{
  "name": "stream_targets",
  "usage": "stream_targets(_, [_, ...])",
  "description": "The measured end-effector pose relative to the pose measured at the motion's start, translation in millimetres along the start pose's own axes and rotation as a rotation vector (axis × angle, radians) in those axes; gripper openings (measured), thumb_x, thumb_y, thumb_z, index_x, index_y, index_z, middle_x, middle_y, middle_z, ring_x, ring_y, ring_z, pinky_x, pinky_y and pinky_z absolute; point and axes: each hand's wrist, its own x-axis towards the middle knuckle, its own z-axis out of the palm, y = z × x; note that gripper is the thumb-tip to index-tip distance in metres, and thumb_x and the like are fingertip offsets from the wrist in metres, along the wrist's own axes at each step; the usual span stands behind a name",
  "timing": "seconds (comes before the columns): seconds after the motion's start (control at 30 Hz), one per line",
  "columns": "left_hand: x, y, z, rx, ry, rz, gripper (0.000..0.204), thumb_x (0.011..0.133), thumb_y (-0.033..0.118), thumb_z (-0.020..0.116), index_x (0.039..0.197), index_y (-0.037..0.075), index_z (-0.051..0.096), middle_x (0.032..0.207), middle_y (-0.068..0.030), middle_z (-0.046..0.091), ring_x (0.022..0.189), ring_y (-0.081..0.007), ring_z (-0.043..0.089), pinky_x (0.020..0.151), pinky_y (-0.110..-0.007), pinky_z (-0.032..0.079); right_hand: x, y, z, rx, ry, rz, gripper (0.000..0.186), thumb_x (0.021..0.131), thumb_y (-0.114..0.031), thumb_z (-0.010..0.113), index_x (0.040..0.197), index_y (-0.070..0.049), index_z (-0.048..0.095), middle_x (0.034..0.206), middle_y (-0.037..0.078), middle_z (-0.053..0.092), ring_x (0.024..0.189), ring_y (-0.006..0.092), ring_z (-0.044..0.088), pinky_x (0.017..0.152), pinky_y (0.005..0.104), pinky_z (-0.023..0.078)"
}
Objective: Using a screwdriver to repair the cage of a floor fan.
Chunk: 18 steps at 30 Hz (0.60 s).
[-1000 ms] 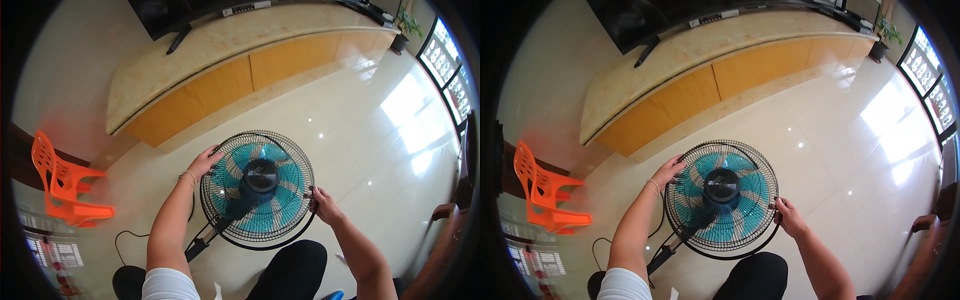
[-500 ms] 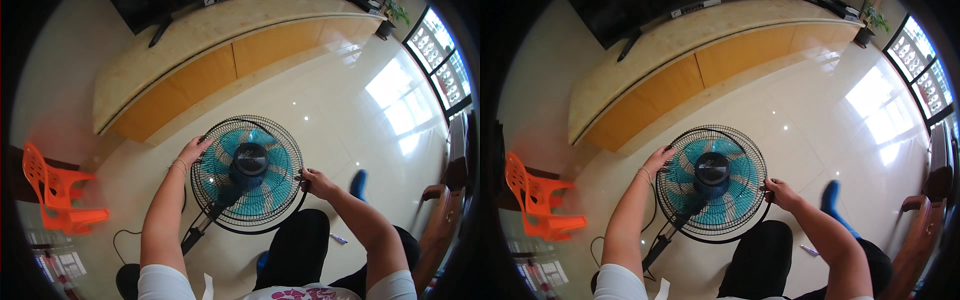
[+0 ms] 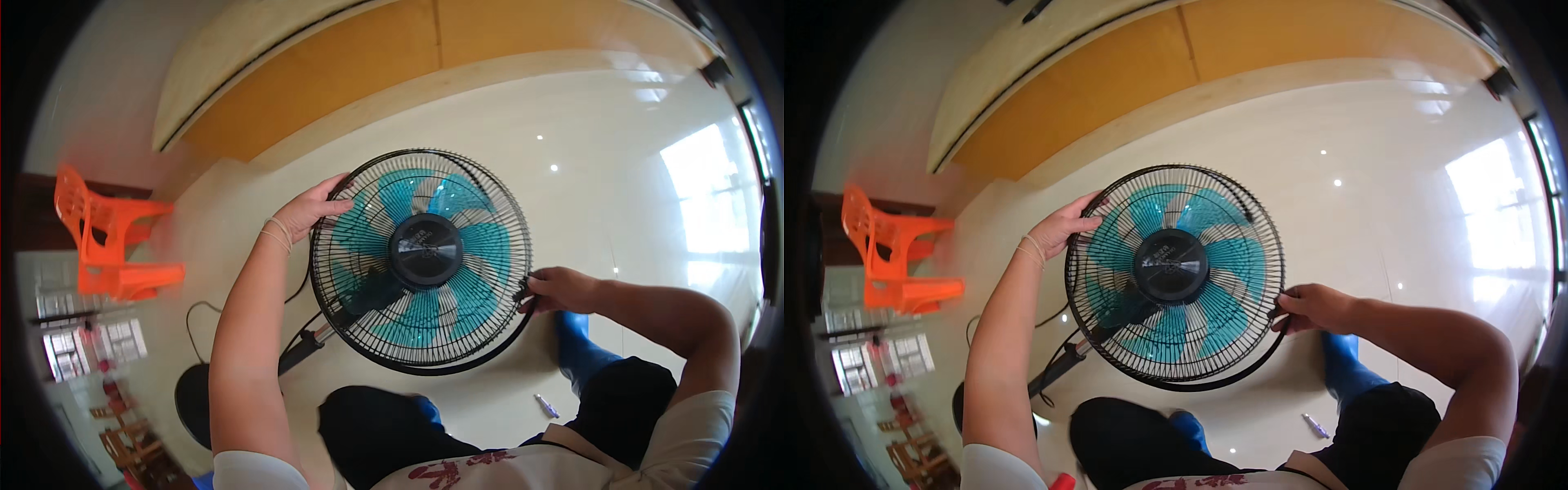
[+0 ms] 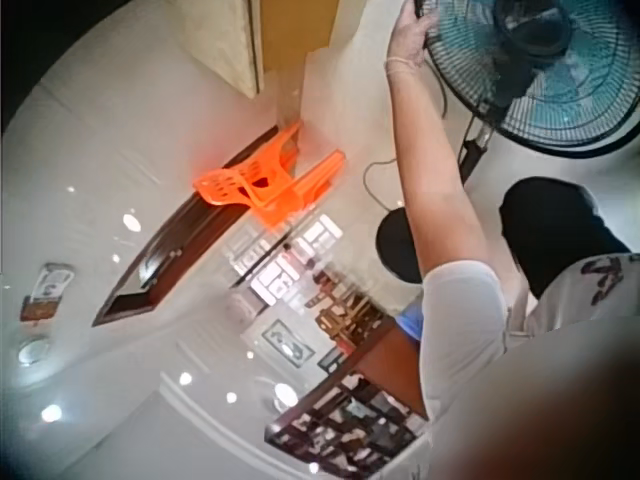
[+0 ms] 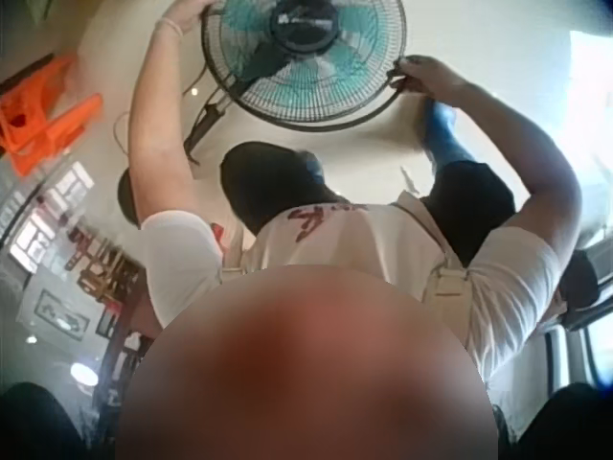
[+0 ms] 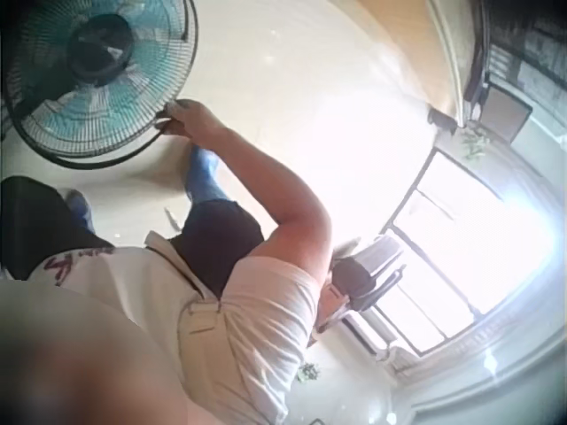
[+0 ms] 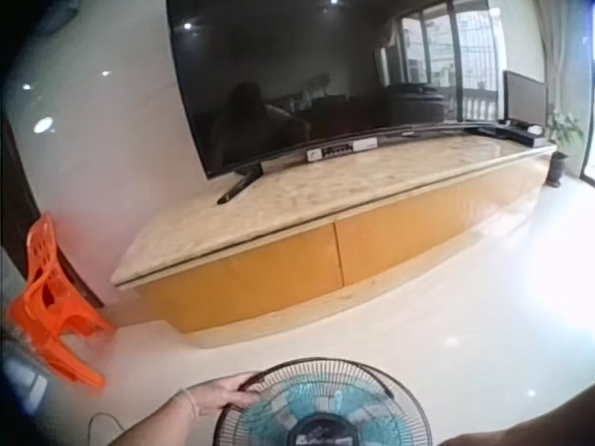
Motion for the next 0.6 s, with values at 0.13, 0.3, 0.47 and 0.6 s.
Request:
stream_targets(0.13, [-21, 4, 9, 0.027, -0.002, 0.024, 0.076, 0.088, 0.015, 0.070, 0.151, 0.003, 0.030, 0.145, -0.0085, 0.045, 0.129, -0.0175, 0.044, 0.110, -0.029, 0.032, 3, -4, -11, -0.090, -0.127, 0.075, 0.040, 0.104, -0.024, 0.043, 0.129, 0.007, 0.044, 0.124, 0.017, 0.059, 0.111, 0.0232, 0.063, 0.095, 0.0310, 0.053])
stream_targets(0.3, [-40, -3, 18, 0.066, 0.199, -0.065, 0.067, 0.092, 0.018, 0.065, 0.149, 0.004, 0.034, 0.139, -0.0058, 0.049, 0.124, -0.0161, 0.047, 0.106, -0.029, 0.036, 27, -14, -33, -0.333, -0.367, 0.071, 0.038, 0.104, -0.023, 0.045, 0.125, 0.009, 0.047, 0.120, 0.016, 0.060, 0.107, 0.0199, 0.063, 0.098, 0.0319, 0.052])
stream_targets(0.47, [-40, -11, 42, -0.004, 0.478, -0.044, 0.058, 0.096, 0.028, 0.061, 0.145, 0.004, 0.040, 0.133, -0.0044, 0.054, 0.120, -0.0152, 0.051, 0.102, -0.029, 0.041, 40, -14, -37, -0.315, -0.258, 0.102, 0.040, 0.103, -0.024, 0.047, 0.125, 0.009, 0.047, 0.119, 0.015, 0.060, 0.106, 0.0195, 0.062, 0.098, 0.0318, 0.051])
stream_targets(0.6, [-36, -8, 39, -0.032, 0.472, -0.100, 0.057, 0.095, 0.030, 0.064, 0.140, 0.001, 0.045, 0.129, -0.0076, 0.057, 0.119, -0.0169, 0.052, 0.103, -0.030, 0.040, 43, -18, -51, -0.252, -0.330, 0.096, 0.042, 0.103, -0.026, 0.048, 0.127, 0.009, 0.046, 0.119, 0.017, 0.060, 0.107, 0.0220, 0.063, 0.097, 0.0337, 0.050])
